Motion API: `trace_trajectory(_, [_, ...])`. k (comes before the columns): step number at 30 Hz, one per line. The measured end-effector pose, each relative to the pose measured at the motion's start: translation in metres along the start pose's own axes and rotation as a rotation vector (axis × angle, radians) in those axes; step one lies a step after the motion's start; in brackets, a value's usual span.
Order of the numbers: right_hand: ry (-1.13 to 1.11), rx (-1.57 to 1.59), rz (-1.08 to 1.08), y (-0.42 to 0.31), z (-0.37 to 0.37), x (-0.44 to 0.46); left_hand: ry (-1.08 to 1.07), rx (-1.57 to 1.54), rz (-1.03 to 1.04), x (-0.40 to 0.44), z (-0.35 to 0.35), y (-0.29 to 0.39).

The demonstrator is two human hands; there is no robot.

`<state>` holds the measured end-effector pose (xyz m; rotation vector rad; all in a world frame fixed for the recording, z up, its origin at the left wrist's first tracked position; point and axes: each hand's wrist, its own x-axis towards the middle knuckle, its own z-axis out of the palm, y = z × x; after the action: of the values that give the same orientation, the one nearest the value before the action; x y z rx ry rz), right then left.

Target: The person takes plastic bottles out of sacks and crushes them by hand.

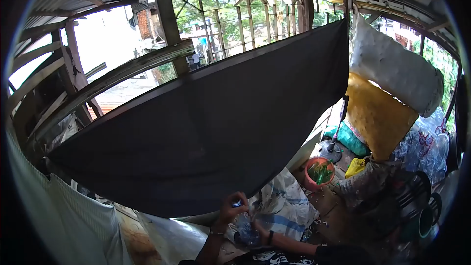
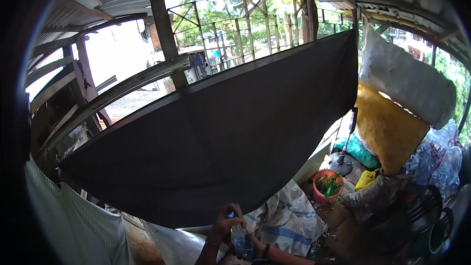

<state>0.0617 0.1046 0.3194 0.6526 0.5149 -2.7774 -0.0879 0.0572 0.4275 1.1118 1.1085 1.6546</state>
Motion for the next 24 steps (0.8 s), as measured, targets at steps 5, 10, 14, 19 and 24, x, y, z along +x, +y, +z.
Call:
trace_trajectory(5, [0.271,-0.624,-0.526,0.003,0.001,0.032,1.011,0.933,0.399,-0.049,-0.106,-0.069])
trace_trajectory(10, [0.368,-1.040,-0.996,0.031,0.018,0.037,1.280,-0.302,0.238,-0.124,-0.153,-0.102])
trace_trajectory(14, [0.277,-1.502,-1.354,0.049,0.050,0.032,1.262,0.640,0.029,-0.165,-0.141,-0.107])
trace_trajectory(19, [0.368,-1.965,-1.423,0.070,0.065,0.050,1.205,-0.052,0.222,-0.192,-0.158,-0.116])
trace_trajectory(24, [0.418,-1.658,-1.275,0.079,0.057,0.090,0.956,1.355,0.336,-0.198,-0.128,-0.045])
